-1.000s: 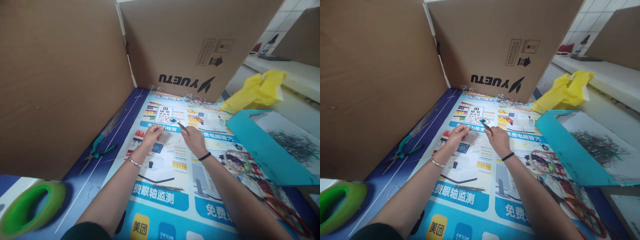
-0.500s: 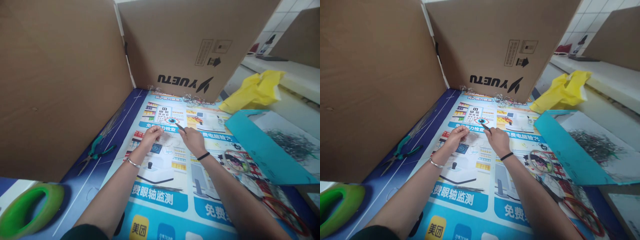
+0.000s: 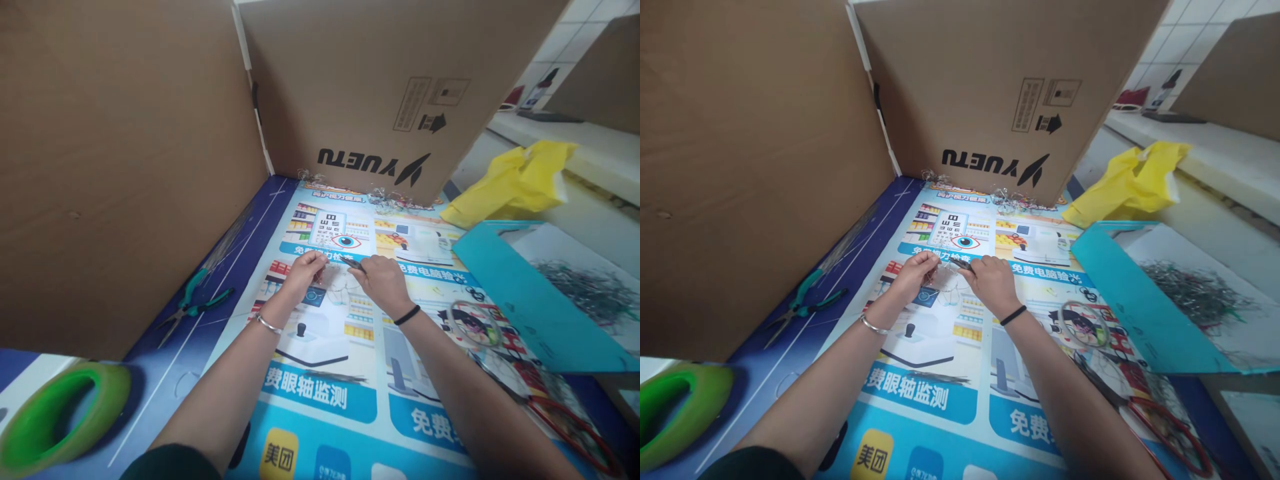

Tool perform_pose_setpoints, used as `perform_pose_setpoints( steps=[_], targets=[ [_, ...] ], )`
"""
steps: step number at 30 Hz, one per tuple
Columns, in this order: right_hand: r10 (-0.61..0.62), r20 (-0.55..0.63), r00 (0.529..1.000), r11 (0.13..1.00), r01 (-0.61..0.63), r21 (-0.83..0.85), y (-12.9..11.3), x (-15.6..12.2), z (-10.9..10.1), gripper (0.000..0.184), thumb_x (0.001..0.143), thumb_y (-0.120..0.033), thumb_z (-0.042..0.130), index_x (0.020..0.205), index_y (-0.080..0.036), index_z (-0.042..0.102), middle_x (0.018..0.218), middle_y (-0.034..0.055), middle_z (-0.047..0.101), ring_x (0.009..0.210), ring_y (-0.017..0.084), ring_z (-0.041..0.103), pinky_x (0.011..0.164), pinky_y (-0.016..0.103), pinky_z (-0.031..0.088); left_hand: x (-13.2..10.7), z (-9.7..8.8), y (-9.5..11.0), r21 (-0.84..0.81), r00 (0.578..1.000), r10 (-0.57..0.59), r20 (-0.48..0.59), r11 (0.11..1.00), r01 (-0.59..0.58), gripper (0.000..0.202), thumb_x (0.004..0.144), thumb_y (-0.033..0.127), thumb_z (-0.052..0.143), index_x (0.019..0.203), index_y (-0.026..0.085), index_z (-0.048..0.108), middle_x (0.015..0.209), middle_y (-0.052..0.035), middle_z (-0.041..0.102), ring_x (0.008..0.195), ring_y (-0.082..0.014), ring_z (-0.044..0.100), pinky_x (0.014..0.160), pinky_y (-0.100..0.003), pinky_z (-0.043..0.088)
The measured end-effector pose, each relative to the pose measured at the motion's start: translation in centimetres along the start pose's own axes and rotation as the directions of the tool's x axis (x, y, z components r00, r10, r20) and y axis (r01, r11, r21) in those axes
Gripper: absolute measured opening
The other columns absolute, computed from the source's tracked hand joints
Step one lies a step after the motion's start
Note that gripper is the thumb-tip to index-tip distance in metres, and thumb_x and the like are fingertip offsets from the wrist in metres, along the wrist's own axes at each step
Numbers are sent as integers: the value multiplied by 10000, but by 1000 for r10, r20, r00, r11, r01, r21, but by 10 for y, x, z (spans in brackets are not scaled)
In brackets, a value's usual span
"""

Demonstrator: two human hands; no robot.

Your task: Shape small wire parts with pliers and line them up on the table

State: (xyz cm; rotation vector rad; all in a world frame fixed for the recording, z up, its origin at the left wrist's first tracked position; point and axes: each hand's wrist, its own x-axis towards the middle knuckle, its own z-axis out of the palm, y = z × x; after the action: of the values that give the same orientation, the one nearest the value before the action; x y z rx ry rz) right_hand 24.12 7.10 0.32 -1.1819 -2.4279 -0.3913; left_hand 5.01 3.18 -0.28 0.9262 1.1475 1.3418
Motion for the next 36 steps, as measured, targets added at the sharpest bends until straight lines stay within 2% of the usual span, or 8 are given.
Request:
perform_pose_setpoints(
  steps=[14,28,36],
  targets=[
    [-13,143,990,996,25,-81,2,3,-5,560,890,-574,273,788,-165,642,707,75,589,682,169,459,625,302,160,-2,2,1,71,998,34,43,997,-38,272,718,406,619,680,168,494,512,58,436,431,-52,390,431,-183,311],
    [-77,106,991,985,92,-146,3,2,-8,449,863,-537,398,801,-167,643,738,97,581,747,204,452,682,325,193,-4,6,3,57,999,-2,46,998,-1,285,689,405,644,669,171,483,515,60,424,424,-53,377,412,-189,305],
    [-145,102,984,977,159,-145,4,1,-7,453,875,-534,374,790,-176,639,727,83,567,723,195,437,688,324,189,-2,4,1,61,1000,5,27,998,-7,279,707,390,630,660,167,468,522,61,420,423,-44,367,422,-185,297]
  ],
)
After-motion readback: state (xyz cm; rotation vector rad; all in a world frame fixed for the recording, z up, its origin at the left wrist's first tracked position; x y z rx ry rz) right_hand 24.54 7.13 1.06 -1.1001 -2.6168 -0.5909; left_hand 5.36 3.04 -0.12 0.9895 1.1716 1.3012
